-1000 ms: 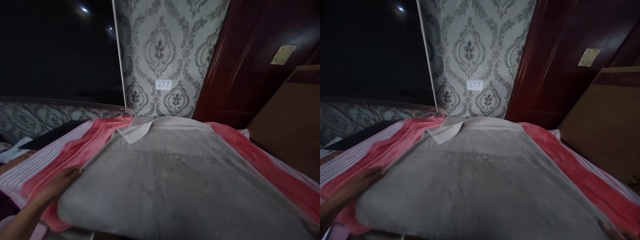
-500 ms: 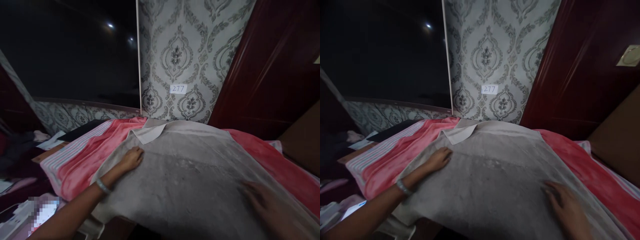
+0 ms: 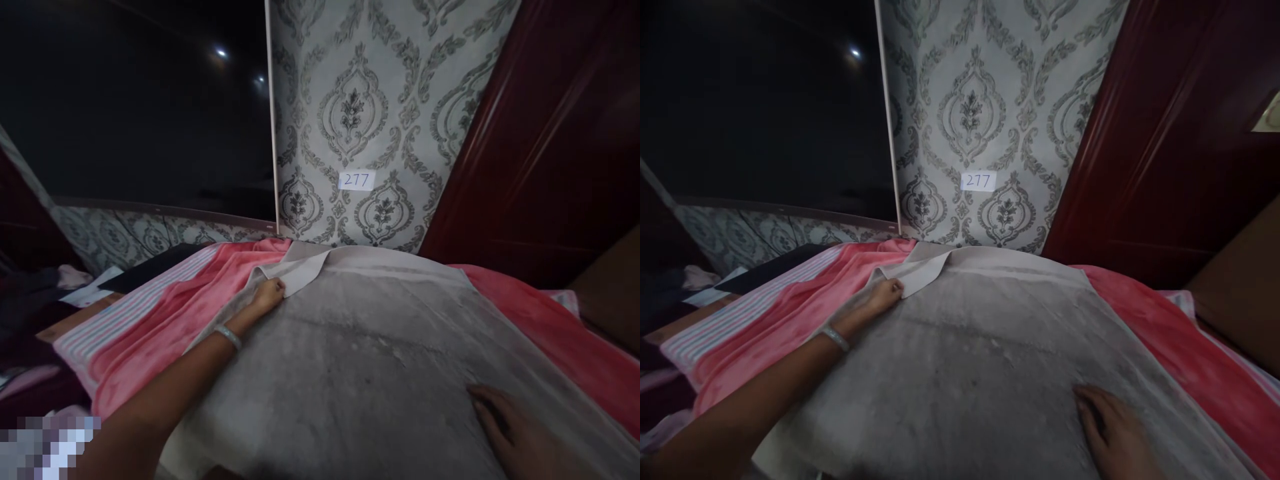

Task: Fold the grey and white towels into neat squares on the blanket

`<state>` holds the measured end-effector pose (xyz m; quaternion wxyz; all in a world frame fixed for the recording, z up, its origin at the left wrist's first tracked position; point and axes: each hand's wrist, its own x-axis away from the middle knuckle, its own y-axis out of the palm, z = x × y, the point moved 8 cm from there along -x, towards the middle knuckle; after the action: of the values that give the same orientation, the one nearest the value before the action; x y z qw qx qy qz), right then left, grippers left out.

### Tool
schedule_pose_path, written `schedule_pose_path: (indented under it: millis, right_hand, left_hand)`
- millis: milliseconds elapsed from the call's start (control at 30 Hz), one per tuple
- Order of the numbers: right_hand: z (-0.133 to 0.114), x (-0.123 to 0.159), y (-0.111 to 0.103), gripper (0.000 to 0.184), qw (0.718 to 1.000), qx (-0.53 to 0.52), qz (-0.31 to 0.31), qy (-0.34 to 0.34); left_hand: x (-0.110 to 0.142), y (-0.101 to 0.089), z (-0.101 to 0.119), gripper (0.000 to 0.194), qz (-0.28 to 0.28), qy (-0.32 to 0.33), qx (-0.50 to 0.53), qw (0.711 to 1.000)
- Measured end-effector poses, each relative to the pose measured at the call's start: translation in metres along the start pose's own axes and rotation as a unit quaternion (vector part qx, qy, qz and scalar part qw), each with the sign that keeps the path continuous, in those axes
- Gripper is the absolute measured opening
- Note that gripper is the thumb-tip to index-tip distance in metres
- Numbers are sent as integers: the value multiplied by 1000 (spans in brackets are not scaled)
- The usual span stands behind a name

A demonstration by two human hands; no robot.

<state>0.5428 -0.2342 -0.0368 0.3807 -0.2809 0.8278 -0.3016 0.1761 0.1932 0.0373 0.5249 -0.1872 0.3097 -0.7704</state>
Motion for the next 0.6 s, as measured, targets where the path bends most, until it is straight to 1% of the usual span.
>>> schedule_pose_path:
  millis: [100,200,267,333,400,467,533,600]
  right_hand:
    - [-1,1,1,47,1000,1,-1,-3]
    - [-3,1,0,47,1000,1,-3,0]
    - [-5,0,-1,48,1000,4,-3,4]
    - [-8,0,-3,49,1000,6,-2,0]
    - [-12,0,-5,50,1000,5,1,-6]
    - [-14,0,-6,49,1000,3,4,-8]
    - [-14,0,-7,49,1000,4,13,-6]
    - [-12,0,-7,49,1000,5,22,-3]
  left_hand:
    - [-12,5,-6,39,-11,-15,115,993]
    - [-26,10,0,49,-25,-2,212,977]
    - [-40,10,10,47,-37,2,257,966]
    - [-59,7,23,40,-42,5,289,956]
    - [-81,-3,34,35,-24,13,316,948]
    - [-100,-19,40,36,19,28,337,941]
    - [-115,-33,38,42,64,41,344,936]
    - [-124,-39,30,50,91,51,340,935]
